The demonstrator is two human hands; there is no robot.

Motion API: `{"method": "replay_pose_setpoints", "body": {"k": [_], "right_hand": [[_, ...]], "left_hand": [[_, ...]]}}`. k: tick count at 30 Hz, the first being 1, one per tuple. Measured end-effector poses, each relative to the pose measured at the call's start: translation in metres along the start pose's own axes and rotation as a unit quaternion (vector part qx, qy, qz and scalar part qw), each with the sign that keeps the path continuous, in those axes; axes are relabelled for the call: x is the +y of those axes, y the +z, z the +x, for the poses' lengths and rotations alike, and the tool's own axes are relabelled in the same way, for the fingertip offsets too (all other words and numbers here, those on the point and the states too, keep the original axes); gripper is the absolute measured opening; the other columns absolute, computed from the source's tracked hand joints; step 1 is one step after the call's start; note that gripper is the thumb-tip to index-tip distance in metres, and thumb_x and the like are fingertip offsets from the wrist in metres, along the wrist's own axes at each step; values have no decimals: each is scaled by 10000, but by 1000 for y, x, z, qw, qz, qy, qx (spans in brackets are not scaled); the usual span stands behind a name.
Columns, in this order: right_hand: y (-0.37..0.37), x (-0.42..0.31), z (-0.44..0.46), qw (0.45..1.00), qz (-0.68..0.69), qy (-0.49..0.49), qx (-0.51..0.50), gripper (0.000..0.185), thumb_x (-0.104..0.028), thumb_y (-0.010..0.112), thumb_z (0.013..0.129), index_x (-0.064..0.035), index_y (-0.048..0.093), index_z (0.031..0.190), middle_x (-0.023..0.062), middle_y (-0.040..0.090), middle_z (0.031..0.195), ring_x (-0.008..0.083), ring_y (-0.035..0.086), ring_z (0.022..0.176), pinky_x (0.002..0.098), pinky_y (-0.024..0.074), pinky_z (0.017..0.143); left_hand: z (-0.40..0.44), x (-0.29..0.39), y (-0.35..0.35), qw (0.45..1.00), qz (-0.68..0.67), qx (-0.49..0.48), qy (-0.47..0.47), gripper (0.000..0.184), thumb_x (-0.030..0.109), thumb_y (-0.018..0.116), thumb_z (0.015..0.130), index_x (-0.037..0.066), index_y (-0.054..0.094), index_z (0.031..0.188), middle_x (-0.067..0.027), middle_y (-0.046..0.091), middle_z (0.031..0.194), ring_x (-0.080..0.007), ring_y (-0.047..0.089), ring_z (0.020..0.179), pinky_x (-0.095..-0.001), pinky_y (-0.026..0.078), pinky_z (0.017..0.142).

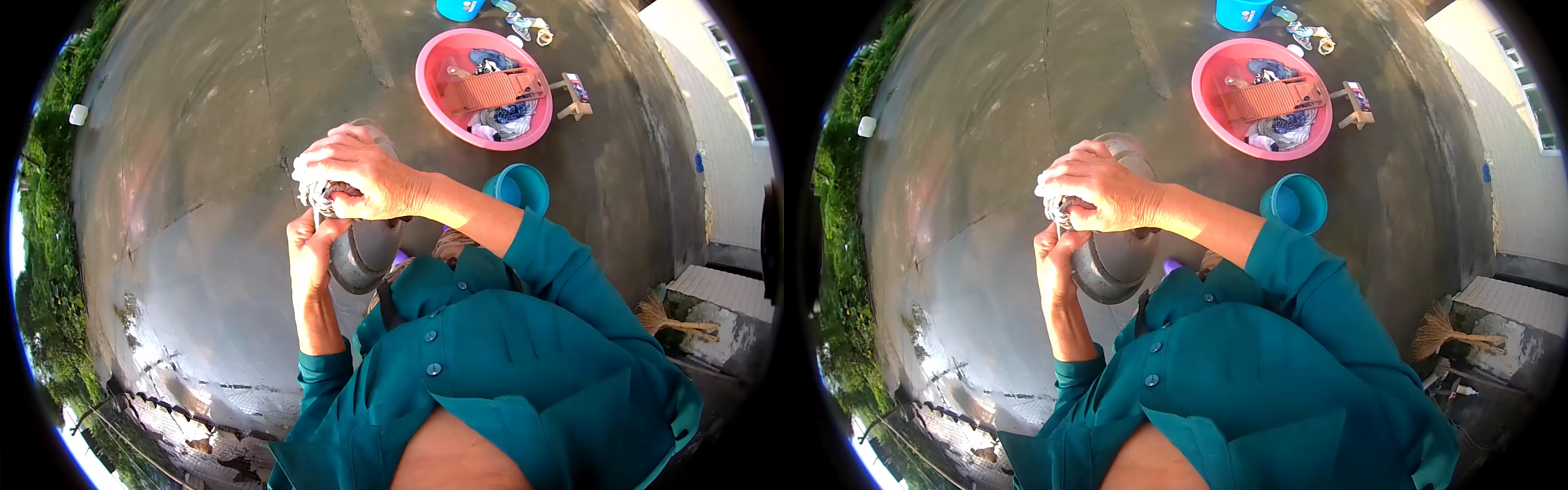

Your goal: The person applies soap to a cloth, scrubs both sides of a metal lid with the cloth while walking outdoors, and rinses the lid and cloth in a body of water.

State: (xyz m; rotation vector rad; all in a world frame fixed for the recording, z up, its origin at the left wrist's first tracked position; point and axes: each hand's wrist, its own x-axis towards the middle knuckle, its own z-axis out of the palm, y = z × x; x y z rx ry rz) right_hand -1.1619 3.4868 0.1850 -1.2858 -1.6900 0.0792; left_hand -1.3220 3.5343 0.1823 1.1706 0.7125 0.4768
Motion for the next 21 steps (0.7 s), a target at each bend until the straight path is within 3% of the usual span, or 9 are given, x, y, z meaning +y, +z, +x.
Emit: {"method": "replay_pose_setpoints", "body": {"k": [4, 7, 8, 9, 10, 15, 17, 19, 21], "right_hand": [[-34, 22, -9, 999, -3, 27, -43, 329, -72, 597, 644, -126, 591, 968, 19, 605, 1015, 189, 551, 986, 403, 334, 954], [-71, 75, -27, 980, 110, 165, -13, 265, -85, 567, 688, -77, 577, 953, 59, 598, 831, 206, 584, 776, 329, 451, 766], [-89, 101, -44, 940, 186, 285, -13, 242, -94, 528, 739, -55, 567, 975, 35, 586, 803, 138, 575, 718, 291, 472, 688], [-108, 116, -61, 817, 402, 413, -5, 251, -104, 480, 787, -40, 558, 1016, 18, 585, 848, 89, 554, 761, 257, 466, 729], [-115, 120, -74, 800, 415, 433, 15, 258, -119, 456, 820, -32, 549, 1044, 17, 579, 859, 78, 546, 748, 221, 462, 709], [-157, 104, -63, 887, 278, 358, 93, 210, -28, 421, 829, -17, 519, 1014, 19, 588, 877, 100, 526, 812, 269, 441, 735], [-163, 80, -44, 988, -47, 83, 124, 198, -60, 505, 733, -44, 545, 926, 104, 584, 843, 266, 557, 790, 359, 442, 737], [-174, 81, -41, 985, -80, 48, 147, 189, -133, 573, 717, -44, 532, 878, 103, 564, 828, 297, 546, 815, 408, 418, 787], [-197, 99, -57, 977, -5, 167, 129, 169, -156, 541, 765, -27, 558, 873, 93, 575, 794, 252, 560, 787, 355, 438, 743]], "left_hand": [[6, 7, 31, 999, 11, -19, -25, 214, 36, 590, 699, -26, 640, 897, -15, 623, 763, -73, 526, 651, -223, 415, 603], [10, 3, 59, 999, 2, 6, -32, 222, 44, 598, 692, -36, 641, 895, -30, 634, 773, -83, 534, 650, -223, 421, 613], [8, 12, 71, 1000, 0, 16, -23, 233, 52, 614, 684, -45, 645, 894, -43, 641, 776, -92, 545, 647, -227, 431, 623], [9, 13, 80, 999, 6, 29, -25, 233, 52, 614, 684, -45, 645, 894, -43, 641, 776, -92, 545, 647, -227, 431, 623], [12, 14, 85, 999, -3, 7, -36, 234, 55, 618, 686, -48, 646, 895, -45, 642, 769, -93, 549, 645, -230, 435, 625], [48, 12, 138, 998, -19, -40, -46, 222, 36, 617, 702, -42, 653, 907, -36, 639, 756, -84, 536, 633, -220, 421, 604], [64, 7, 170, 998, 36, -41, -41, 186, 45, 614, 719, -37, 645, 884, -15, 628, 745, -68, 523, 638, -217, 417, 598], [75, 9, 193, 997, 51, -49, 1, 171, 53, 615, 727, -34, 640, 872, -11, 622, 745, -64, 516, 641, -211, 410, 592], [76, 9, 215, 995, 76, -62, -5, 176, 54, 614, 729, -38, 639, 877, -14, 622, 750, -64, 517, 645, -210, 413, 593]]}}
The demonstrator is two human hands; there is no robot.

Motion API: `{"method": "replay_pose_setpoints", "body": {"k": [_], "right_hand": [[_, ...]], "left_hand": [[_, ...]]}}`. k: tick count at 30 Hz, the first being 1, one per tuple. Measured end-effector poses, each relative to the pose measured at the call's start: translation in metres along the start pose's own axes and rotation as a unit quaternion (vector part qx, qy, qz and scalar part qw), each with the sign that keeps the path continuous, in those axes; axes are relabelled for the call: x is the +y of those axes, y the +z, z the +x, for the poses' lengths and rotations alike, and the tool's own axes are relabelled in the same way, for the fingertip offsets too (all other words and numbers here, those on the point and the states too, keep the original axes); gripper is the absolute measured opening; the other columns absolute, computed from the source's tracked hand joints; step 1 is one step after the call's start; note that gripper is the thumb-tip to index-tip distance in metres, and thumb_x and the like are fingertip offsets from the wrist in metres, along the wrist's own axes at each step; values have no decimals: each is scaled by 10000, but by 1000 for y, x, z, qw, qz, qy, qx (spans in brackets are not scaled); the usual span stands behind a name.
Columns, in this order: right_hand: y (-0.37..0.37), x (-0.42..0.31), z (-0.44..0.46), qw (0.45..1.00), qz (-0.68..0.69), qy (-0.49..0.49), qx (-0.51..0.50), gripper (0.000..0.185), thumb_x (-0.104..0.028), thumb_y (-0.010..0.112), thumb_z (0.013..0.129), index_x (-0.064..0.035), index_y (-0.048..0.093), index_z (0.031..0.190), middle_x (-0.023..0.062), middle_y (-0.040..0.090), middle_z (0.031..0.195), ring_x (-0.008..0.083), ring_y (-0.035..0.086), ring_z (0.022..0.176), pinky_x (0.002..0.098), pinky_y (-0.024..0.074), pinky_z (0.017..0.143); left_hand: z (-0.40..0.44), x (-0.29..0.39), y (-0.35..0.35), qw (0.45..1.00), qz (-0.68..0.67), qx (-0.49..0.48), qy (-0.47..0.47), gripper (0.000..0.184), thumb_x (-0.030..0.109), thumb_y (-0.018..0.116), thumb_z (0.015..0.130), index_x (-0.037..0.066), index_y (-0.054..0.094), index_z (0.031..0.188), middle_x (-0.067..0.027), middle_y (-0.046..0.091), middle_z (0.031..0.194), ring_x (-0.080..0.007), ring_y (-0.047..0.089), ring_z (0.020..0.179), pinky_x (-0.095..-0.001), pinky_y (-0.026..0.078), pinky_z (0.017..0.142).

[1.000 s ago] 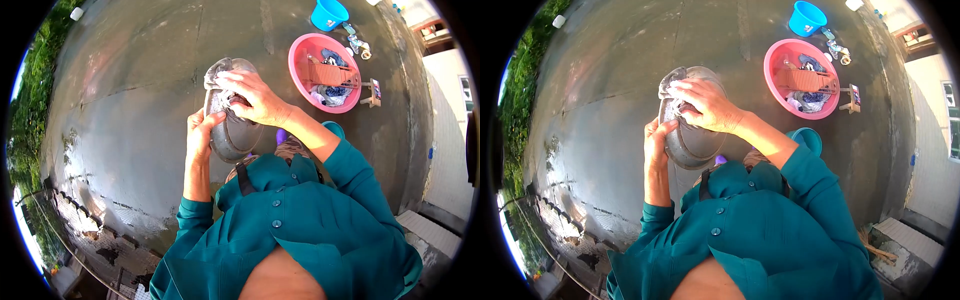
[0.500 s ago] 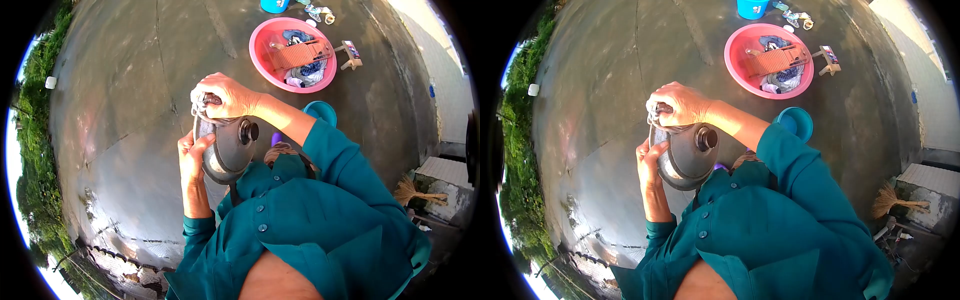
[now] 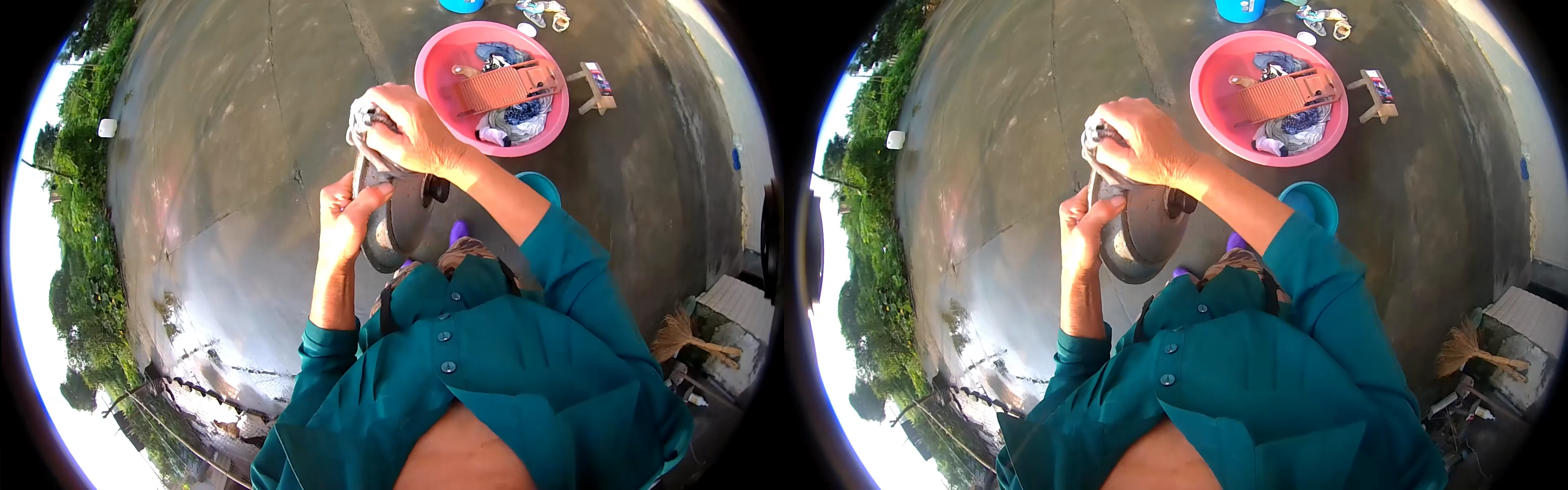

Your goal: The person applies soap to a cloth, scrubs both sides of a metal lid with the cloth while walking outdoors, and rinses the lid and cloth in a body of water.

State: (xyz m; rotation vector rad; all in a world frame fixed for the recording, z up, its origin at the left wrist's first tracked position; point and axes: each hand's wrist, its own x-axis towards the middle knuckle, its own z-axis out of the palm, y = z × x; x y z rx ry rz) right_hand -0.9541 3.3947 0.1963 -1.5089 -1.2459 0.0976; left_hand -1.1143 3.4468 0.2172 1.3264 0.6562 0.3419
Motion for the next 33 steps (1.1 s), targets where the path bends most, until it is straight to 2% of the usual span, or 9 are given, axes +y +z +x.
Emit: {"method": "replay_pose_setpoints", "body": {"k": [2, 5, 8, 12, 15, 17, 22, 26, 33], "right_hand": [[-28, 49, 7, 927, 247, 281, -22, 212, -192, 491, 830, -3, 580, 870, 67, 599, 815, 156, 562, 769, 289, 441, 707], [-44, 94, -14, 891, 316, 326, 20, 204, -147, 406, 898, -13, 556, 864, 47, 624, 916, 86, 546, 831, 268, 443, 726], [-47, 55, -14, 888, 342, 294, 86, 151, -147, 462, 851, -25, 548, 830, 55, 615, 855, 154, 564, 798, 279, 433, 755], [-23, -10, -11, 994, -57, -79, 53, 146, -168, 585, 690, -48, 533, 754, 96, 530, 684, 281, 522, 695, 365, 421, 657], [-35, 14, -5, 997, -52, 52, 15, 142, -164, 586, 710, -50, 564, 793, 95, 560, 702, 240, 562, 609, 358, 444, 566], [-37, 52, 3, 936, 242, 249, 54, 199, -193, 536, 841, 0, 581, 846, 53, 604, 759, 106, 586, 686, 267, 469, 577], [-23, 42, 21, 909, 292, 282, 98, 218, -245, 570, 810, -31, 578, 773, 26, 595, 694, 114, 570, 617, 255, 430, 573], [39, -51, 31, 978, -166, -74, 101, 191, -219, 642, 680, -60, 537, 693, 79, 570, 650, 252, 563, 609, 354, 441, 593], [2, 48, 29, 900, 237, 342, 130, 293, -309, 496, 834, -47, 626, 806, 30, 628, 759, 126, 581, 673, 265, 441, 622]], "left_hand": [[-8, 8, 16, 1000, -5, 1, 3, 189, 64, 613, 736, -50, 634, 886, -27, 623, 755, -68, 524, 654, -212, 422, 599], [-8, 11, 24, 1000, 1, -21, 16, 194, 66, 614, 738, -53, 632, 889, -31, 625, 760, -70, 528, 656, -210, 426, 607], [4, 5, 29, 999, 21, -43, -15, 158, 48, 606, 741, -46, 634, 865, -18, 621, 753, -66, 521, 663, -215, 424, 609], [24, -13, 24, 990, 103, -95, 15, 86, 36, 597, 755, -30, 625, 802, 40, 568, 690, -40, 468, 642, -217, 381, 559], [18, 4, 31, 991, 98, -90, 4, 92, 59, 588, 765, -28, 607, 783, 43, 550, 678, -41, 454, 631, -205, 372, 555], [16, 6, 20, 989, 86, -119, 26, 134, 68, 591, 756, -40, 618, 830, 22, 566, 691, -54, 473, 635, -206, 394, 572], [10, 18, -12, 993, 15, -118, 22, 179, 48, 602, 746, -46, 643, 893, 9, 587, 713, -55, 487, 642, -206, 411, 585], [38, 8, -51, 986, 79, -122, 81, 81, 21, 612, 739, -28, 632, 800, 45, 572, 698, -36, 469, 627, -216, 404, 561], [18, 43, -81, 980, 15, -187, 64, 126, 46, 602, 727, -29, 630, 824, 14, 572, 690, -56, 478, 640, -214, 386, 574]]}}
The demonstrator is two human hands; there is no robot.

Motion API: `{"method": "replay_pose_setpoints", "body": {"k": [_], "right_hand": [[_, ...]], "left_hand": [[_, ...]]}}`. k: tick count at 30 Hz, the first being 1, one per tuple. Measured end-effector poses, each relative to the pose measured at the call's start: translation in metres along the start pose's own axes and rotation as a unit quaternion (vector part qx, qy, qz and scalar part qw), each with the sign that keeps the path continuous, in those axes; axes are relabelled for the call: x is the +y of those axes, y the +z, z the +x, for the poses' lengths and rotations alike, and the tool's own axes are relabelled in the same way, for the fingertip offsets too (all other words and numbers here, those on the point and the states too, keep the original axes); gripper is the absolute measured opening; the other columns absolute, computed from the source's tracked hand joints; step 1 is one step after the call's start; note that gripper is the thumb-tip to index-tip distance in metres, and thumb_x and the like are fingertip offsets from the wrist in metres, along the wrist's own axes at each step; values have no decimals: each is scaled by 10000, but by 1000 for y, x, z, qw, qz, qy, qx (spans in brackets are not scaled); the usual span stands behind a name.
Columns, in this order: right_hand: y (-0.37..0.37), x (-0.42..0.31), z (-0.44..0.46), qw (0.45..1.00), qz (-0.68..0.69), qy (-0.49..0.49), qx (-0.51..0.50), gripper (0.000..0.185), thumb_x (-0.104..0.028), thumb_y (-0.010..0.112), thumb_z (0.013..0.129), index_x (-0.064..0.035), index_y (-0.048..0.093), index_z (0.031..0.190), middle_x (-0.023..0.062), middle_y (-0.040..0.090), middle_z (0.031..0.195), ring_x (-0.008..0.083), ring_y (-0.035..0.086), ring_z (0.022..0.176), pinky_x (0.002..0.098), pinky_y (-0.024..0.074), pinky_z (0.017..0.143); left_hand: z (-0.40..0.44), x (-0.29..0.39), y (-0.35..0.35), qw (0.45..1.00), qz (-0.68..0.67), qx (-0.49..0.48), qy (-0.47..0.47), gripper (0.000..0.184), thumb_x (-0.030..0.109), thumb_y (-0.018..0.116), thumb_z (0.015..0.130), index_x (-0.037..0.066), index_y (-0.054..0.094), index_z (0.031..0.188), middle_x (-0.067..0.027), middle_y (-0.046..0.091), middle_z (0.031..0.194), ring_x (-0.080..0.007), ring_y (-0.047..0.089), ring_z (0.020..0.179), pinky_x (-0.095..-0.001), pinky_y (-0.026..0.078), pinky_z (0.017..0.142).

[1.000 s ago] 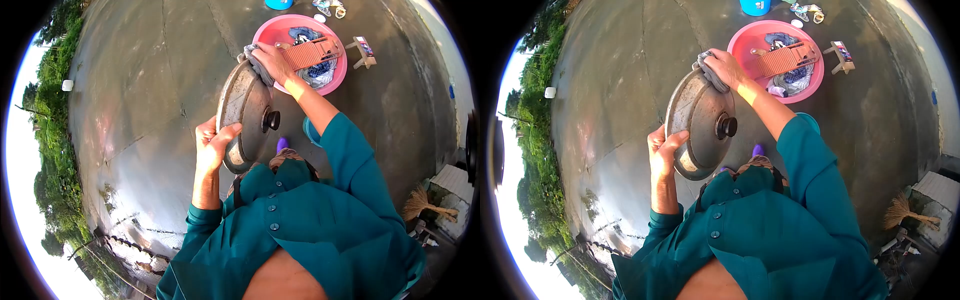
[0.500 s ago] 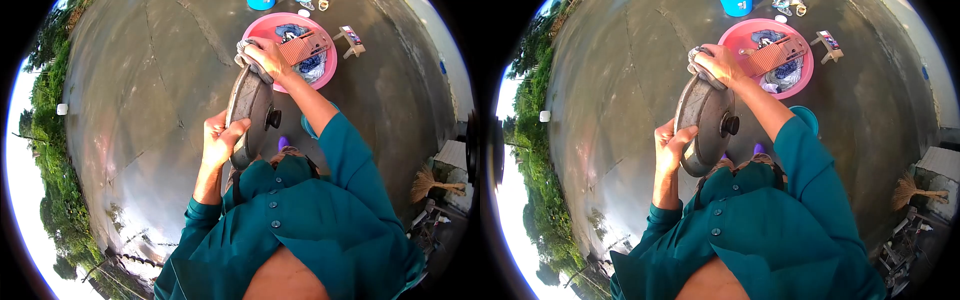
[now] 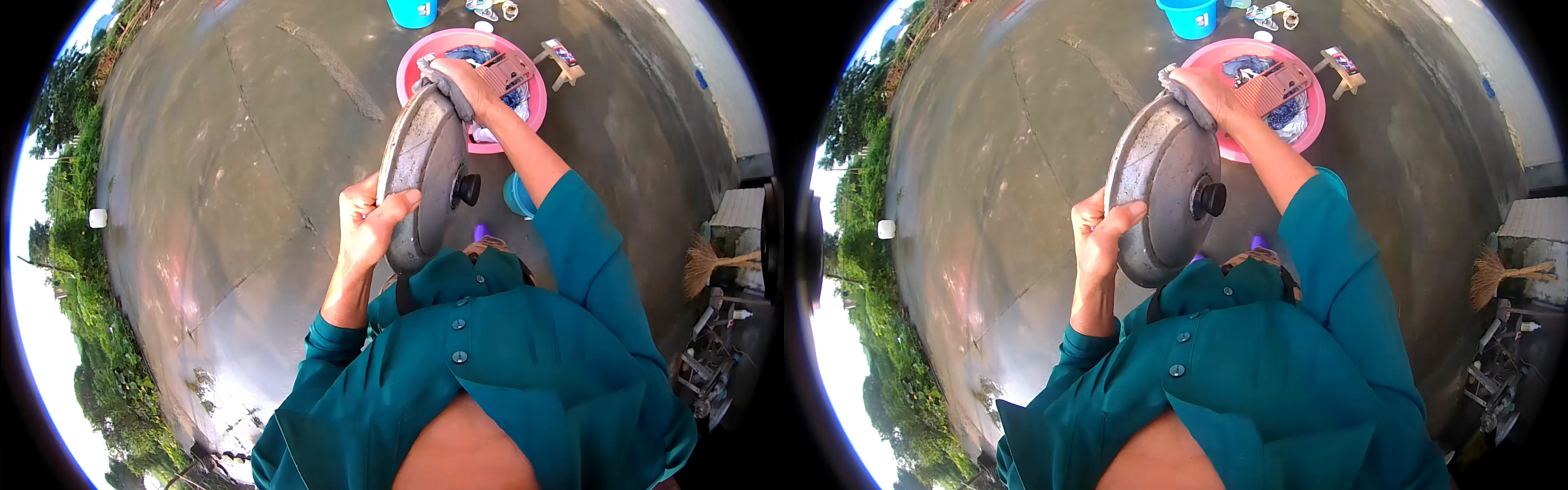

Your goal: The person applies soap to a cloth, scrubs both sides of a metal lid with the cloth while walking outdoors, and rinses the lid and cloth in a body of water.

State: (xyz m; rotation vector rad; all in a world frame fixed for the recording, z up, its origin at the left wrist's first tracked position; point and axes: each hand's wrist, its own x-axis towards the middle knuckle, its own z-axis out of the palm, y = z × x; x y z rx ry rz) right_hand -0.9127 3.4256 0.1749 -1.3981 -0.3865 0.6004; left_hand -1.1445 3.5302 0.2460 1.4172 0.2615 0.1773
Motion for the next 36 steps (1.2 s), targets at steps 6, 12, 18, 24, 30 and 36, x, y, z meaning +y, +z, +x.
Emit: {"method": "replay_pose_setpoints", "body": {"k": [6, 12, 18, 24, 30, 36], "right_hand": [[-5, 28, -31, 927, 351, 91, 95, 330, -349, 447, 895, -88, 613, 1012, 60, 653, 896, 168, 630, 757, 307, 525, 707], [44, 68, -43, 883, 405, 73, 227, 376, -352, 400, 917, -105, 495, 1184, 77, 563, 1130, 224, 533, 1040, 357, 413, 932], [98, 63, -54, 918, 331, 84, 204, 322, -309, 388, 923, -97, 523, 1124, 56, 583, 1063, 169, 555, 977, 329, 436, 874], [158, 32, -79, 901, 432, 7, 47, 344, -289, 327, 951, -68, 447, 1185, 60, 518, 1137, 141, 514, 1040, 301, 409, 911], [142, 17, -63, 865, 501, 0, -27, 385, -292, 341, 964, -39, 420, 1243, 92, 502, 1210, 189, 500, 1088, 336, 419, 935], [125, -3, -65, 837, 545, 44, -27, 534, -406, 418, 925, -39, 379, 1310, 119, 434, 1330, 254, 444, 1192, 410, 379, 1000]], "left_hand": [[4, 27, -17, 995, -25, -15, 99, 222, 49, 625, 665, -65, 633, 856, -14, 571, 706, -81, 467, 630, -229, 376, 575], [27, 18, -38, 968, -185, 120, 122, 297, 104, 610, 696, -68, 627, 938, -57, 625, 801, -122, 551, 676, -262, 450, 665], [46, -1, -38, 953, -146, 186, 190, 229, 78, 618, 721, -45, 629, 914, -53, 617, 836, -115, 547, 709, -236, 428, 667], [72, -10, -41, 847, 321, 45, 421, 165, 32, 615, 701, -20, 642, 855, -124, 617, 788, -221, 585, 655, -286, 477, 611], [69, 28, -91, 748, 481, -168, 425, 443, 32, 635, 602, 50, 611, 1043, -79, 640, 972, -249, 602, 746, -342, 509, 651], [59, 28, -127, 714, 547, -166, 404, 500, 19, 665, 573, 82, 596, 1064, -52, 638, 990, -233, 592, 780, -332, 506, 679]]}}
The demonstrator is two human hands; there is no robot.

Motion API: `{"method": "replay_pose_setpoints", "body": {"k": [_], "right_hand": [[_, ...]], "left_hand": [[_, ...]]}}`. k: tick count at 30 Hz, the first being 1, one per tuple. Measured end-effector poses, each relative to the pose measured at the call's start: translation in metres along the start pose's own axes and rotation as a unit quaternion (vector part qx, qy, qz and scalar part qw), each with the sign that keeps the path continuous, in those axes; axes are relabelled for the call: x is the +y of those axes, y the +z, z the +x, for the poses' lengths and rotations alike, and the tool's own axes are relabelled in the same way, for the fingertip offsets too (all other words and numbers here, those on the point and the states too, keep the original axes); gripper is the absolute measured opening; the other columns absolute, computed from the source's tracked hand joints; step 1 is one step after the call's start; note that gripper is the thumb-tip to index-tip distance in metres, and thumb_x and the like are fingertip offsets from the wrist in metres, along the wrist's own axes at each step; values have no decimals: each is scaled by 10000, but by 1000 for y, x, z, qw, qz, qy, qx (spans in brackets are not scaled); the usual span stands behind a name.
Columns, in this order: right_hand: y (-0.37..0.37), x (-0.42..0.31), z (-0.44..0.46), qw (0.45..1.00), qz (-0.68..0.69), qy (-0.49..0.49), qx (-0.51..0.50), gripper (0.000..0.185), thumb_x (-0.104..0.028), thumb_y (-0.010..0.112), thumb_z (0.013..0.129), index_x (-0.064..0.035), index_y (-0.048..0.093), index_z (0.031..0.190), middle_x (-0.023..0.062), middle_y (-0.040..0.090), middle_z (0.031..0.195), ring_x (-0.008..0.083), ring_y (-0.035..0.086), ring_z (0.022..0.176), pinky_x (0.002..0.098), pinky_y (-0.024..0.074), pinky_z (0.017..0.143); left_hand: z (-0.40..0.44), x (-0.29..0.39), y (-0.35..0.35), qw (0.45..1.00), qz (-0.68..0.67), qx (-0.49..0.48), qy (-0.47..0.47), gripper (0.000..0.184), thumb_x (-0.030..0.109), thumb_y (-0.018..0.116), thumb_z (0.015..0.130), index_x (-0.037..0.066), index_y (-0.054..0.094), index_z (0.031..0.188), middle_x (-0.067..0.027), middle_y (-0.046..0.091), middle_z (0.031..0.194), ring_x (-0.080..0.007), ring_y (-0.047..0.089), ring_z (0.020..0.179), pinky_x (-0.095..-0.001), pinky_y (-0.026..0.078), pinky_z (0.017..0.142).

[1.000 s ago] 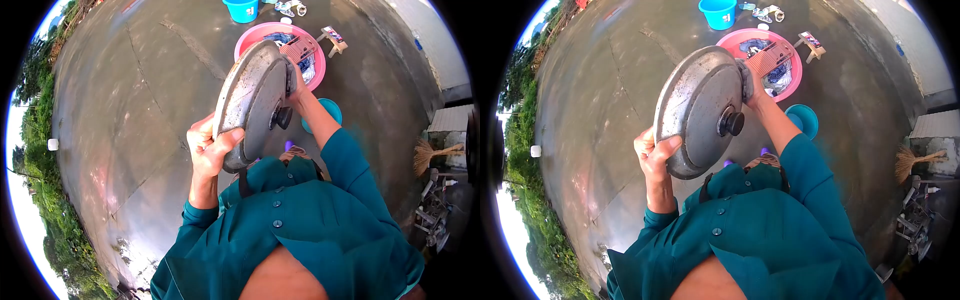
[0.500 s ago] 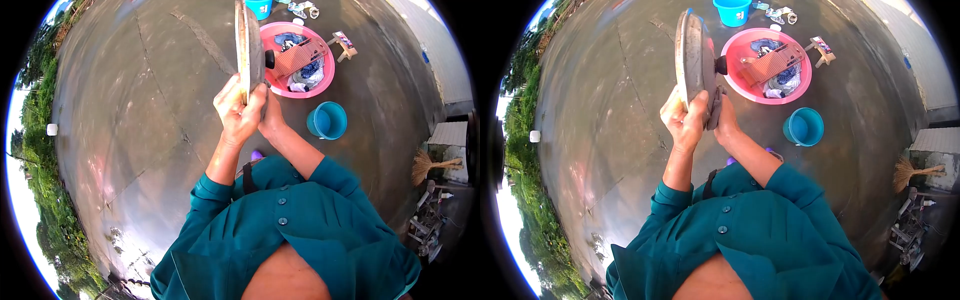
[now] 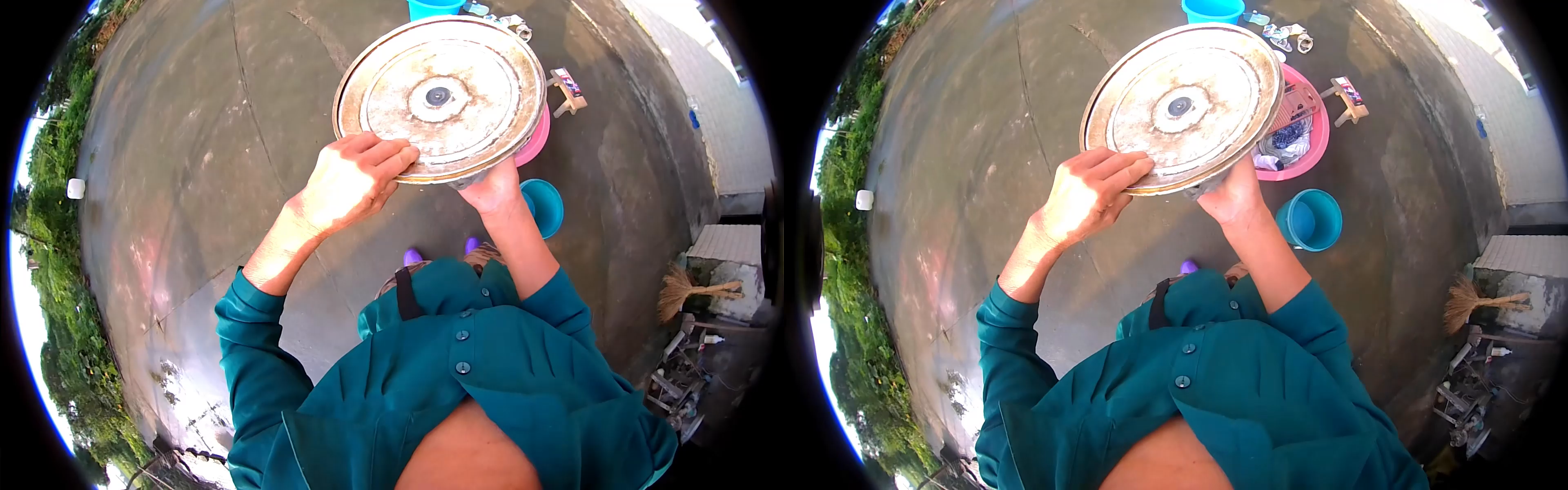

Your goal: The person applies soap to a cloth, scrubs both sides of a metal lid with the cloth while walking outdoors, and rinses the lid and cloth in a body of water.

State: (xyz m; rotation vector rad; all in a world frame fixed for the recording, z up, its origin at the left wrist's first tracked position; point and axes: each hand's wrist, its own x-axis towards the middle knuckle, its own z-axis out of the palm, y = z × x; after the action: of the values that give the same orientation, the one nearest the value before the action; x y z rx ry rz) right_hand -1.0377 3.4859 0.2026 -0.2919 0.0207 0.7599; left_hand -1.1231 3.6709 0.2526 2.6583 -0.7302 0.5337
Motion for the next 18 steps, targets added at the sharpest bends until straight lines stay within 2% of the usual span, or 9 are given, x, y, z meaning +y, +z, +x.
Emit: {"method": "replay_pose_setpoints", "body": {"k": [3, 4, 7, 9, 12, 13, 15, 16, 18], "right_hand": [[9, -7, -10, 998, 56, 7, 24, 536, -414, 361, 939, -52, 359, 1334, 139, 398, 1364, 296, 413, 1227, 470, 346, 1021], [16, -9, -16, 997, 5, -17, 71, 559, -455, 370, 928, -75, 368, 1339, 110, 391, 1379, 291, 398, 1242, 467, 329, 1033], [9, -25, -30, 999, 25, -17, 23, 581, -481, 388, 911, -94, 373, 1344, 84, 389, 1386, 282, 392, 1250, 459, 329, 1035], [4, -23, -26, 999, 35, -21, 25, 544, -452, 414, 909, -94, 415, 1319, 78, 427, 1360, 269, 411, 1237, 450, 334, 1032], [5, -34, -11, 992, -51, -80, 83, 477, -373, 483, 901, -85, 462, 1280, 76, 472, 1322, 259, 439, 1213, 438, 347, 1025], [0, -33, -3, 986, -122, -73, 83, 435, -297, 512, 883, -51, 481, 1241, 89, 516, 1250, 244, 492, 1136, 405, 395, 972], [-13, -29, 7, 960, -260, -55, 85, 358, -144, 569, 847, 18, 520, 1162, 116, 604, 1107, 212, 598, 984, 338, 490, 866], [-17, -22, 12, 958, -266, -57, 91, 323, -102, 548, 833, 43, 529, 1122, 123, 621, 1034, 191, 622, 898, 317, 513, 805], [-9, -19, 14, 956, -269, -54, 105, 307, -31, 544, 794, 42, 529, 1092, 111, 620, 980, 172, 620, 844, 295, 514, 757]], "left_hand": [[-9, -5, -3, 1000, 20, -7, -17, 459, 18, 673, 584, 83, 603, 1033, -43, 640, 985, -235, 593, 785, -333, 502, 686], [-10, -7, -5, 999, 33, -8, -16, 442, 20, 669, 594, 84, 604, 1027, -39, 640, 984, -231, 594, 782, -331, 498, 689], [-17, -6, -6, 997, 75, -12, -19, 408, 27, 660, 614, 87, 609, 1014, -28, 640, 982, -219, 591, 780, -325, 489, 703], [-27, -15, -8, 994, 104, -12, -16, 390, 32, 656, 623, 88, 612, 1006, -22, 639, 981, -210, 589, 781, -321, 483, 716], [-28, -10, -9, 990, 139, -7, -4, 364, 58, 648, 620, 91, 623, 982, 4, 636, 957, -177, 565, 778, -317, 460, 783], [-35, -14, -7, 990, 139, -7, -3, 364, 58, 648, 620, 91, 623, 982, 4, 636, 957, -177, 565, 778, -317, 460, 783], [-46, -20, -4, 987, 162, -14, -5, 447, 83, 661, 620, 100, 608, 1064, -6, 606, 1078, -191, 549, 959, -388, 409, 904], [-51, -19, -5, 987, 163, -13, -6, 447, 83, 661, 620, 100, 608, 1064, -6, 606, 1078, -191, 549, 959, -388, 409, 904], [-52, 1, -18, 976, 207, -15, -67, 592, 173, 718, 587, 110, 574, 1158, -48, 492, 1270, -248, 419, 1187, -474, 299, 1010]]}}
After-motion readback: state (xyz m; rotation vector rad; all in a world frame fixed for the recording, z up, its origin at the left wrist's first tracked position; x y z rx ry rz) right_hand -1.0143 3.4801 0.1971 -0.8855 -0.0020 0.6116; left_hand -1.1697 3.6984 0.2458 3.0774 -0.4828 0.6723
